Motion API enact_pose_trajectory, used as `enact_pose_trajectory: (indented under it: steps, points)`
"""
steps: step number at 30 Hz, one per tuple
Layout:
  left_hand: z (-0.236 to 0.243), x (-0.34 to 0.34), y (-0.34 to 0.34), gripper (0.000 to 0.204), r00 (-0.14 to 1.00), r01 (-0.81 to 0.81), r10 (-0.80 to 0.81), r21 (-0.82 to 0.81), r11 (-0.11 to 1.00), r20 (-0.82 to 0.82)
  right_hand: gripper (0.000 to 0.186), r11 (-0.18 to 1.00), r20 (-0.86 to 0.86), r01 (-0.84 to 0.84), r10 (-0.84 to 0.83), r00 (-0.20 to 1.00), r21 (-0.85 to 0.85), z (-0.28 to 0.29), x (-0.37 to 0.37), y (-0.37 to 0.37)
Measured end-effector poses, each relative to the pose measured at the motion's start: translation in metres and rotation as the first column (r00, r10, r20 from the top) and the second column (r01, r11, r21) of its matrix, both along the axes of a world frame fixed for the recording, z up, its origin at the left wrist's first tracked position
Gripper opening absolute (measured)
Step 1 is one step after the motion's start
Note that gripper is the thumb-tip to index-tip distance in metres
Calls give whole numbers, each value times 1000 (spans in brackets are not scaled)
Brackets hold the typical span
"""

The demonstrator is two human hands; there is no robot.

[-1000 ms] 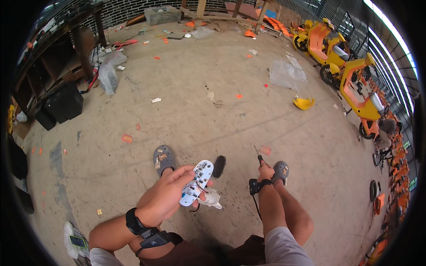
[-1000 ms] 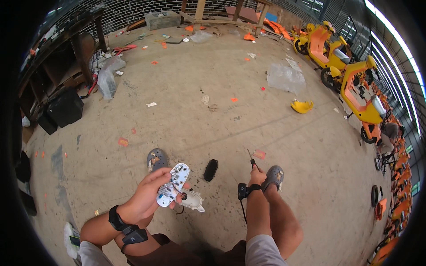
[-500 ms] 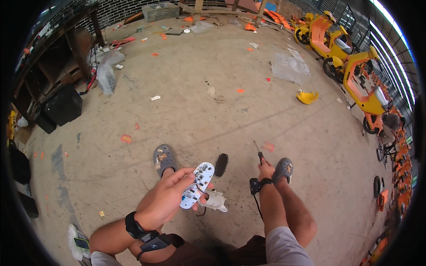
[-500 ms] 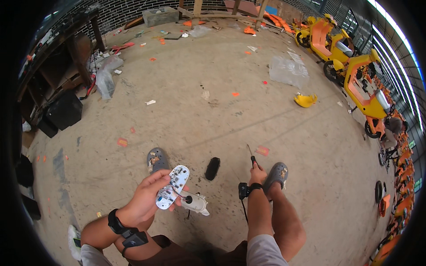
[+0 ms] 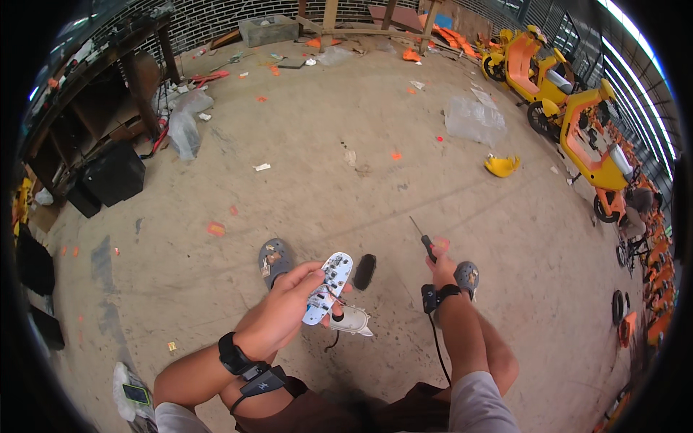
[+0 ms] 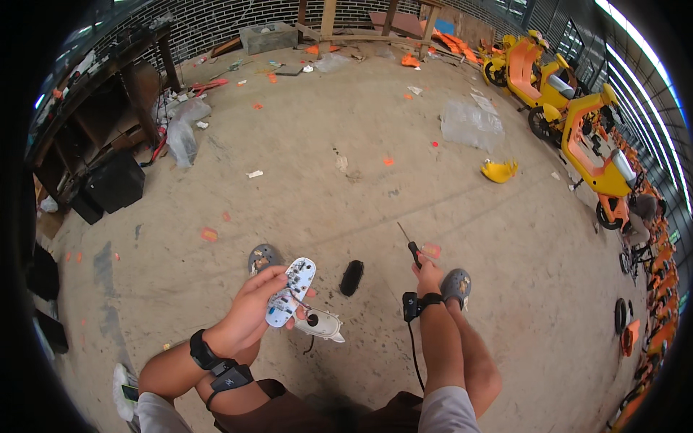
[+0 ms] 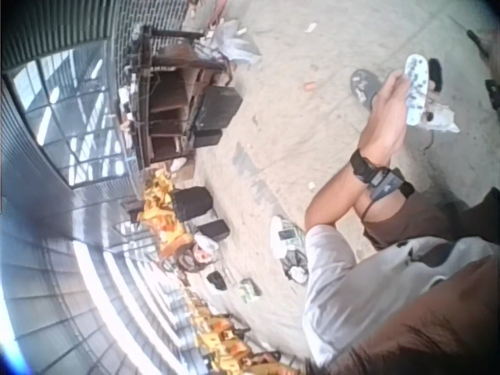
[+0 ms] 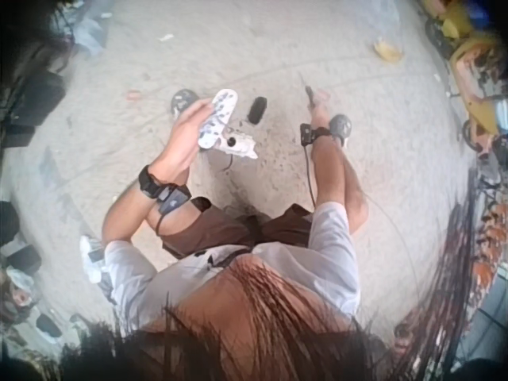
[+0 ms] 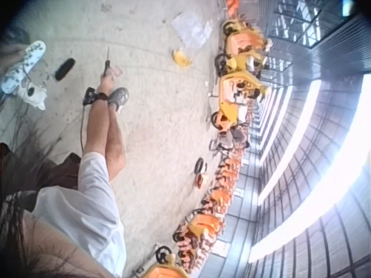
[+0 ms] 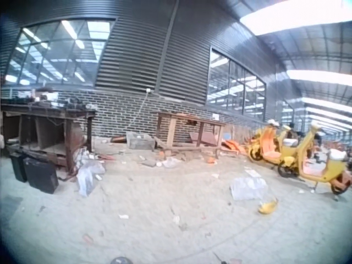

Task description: The person uses a screwdriver to unscrew and remove a circuit board from a plastic housing by hand.

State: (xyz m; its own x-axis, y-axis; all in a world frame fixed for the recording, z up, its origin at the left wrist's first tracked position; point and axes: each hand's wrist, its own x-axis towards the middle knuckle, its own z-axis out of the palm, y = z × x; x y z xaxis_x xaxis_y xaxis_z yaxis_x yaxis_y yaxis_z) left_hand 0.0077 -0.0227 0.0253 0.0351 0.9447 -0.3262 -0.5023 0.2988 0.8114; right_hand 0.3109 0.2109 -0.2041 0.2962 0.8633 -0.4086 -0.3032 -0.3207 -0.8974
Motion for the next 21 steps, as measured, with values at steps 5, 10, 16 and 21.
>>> enact_pose_trajectory:
  steps: [5,10,16,21]
  points:
    - [-16,10,15,30,999,33,-33,9,999,14,23,991,-72,-123,127,989,54,38,24,26]
    - [-18,11,12,28,999,-1,2,-23,1000,33,28,909,-45,-412,415,909,62,150,6,3]
    - [-25,7,16,28,994,-65,69,-45,997,83,30,783,-29,-608,616,787,134,219,6,-84]
    - [-23,13,17,31,992,-96,100,-54,994,71,29,779,-79,-577,610,789,246,231,7,-145]
